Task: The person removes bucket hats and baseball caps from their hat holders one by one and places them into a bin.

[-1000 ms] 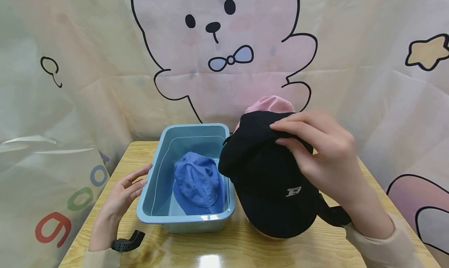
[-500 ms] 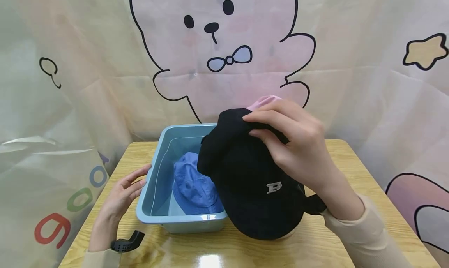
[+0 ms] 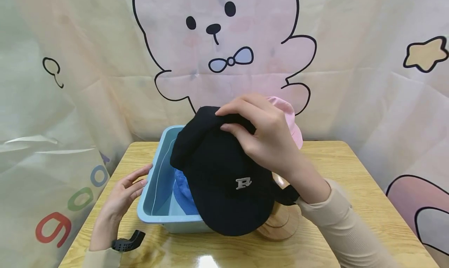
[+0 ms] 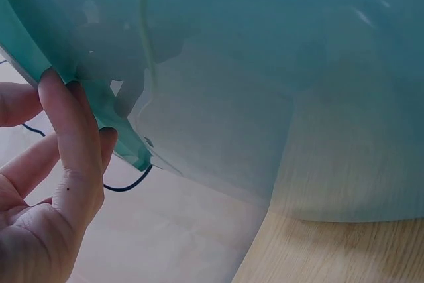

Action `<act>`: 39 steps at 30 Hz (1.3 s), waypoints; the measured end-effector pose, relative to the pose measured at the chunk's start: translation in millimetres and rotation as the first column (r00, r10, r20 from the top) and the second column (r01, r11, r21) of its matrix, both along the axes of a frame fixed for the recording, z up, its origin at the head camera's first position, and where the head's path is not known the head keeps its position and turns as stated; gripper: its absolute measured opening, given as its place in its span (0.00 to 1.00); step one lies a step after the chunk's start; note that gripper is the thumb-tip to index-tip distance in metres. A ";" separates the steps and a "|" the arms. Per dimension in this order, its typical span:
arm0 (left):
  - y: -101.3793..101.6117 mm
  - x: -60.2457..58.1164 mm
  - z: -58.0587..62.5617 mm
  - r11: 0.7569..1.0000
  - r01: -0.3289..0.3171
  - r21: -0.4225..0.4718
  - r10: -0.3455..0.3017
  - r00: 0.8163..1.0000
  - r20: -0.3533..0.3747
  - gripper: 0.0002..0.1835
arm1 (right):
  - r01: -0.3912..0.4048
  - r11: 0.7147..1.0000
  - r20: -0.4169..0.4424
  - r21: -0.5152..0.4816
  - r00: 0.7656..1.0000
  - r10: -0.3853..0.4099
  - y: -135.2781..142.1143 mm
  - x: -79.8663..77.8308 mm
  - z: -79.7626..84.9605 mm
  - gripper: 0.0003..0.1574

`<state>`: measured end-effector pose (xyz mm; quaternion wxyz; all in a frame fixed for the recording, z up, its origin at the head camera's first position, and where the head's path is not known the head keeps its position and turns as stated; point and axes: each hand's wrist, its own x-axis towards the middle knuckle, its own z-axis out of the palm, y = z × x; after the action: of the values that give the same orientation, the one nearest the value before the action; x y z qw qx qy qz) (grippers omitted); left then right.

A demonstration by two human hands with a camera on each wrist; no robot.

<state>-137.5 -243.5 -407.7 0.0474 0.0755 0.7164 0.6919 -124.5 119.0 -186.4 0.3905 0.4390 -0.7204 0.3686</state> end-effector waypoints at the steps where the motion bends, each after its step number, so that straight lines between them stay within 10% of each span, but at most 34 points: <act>1: 0.0 0.0 0.0 1.000 -0.002 -0.002 0.002 1.000 0.000 0.28 | 0.005 1.000 0.003 0.009 1.000 -0.005 -2.1 -1.6 -0.2 0.15; 39: -1.5 -1.2 0.3 0.997 -0.026 -0.079 0.029 0.999 0.032 0.28 | -0.117 0.993 0.241 0.002 0.964 0.113 -64.9 -42.8 -31.4 0.12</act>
<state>-138.7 -244.9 -407.4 0.0525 0.0524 0.7432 0.6650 -167.3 54.1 -217.8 0.2745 0.4354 -0.7387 0.4351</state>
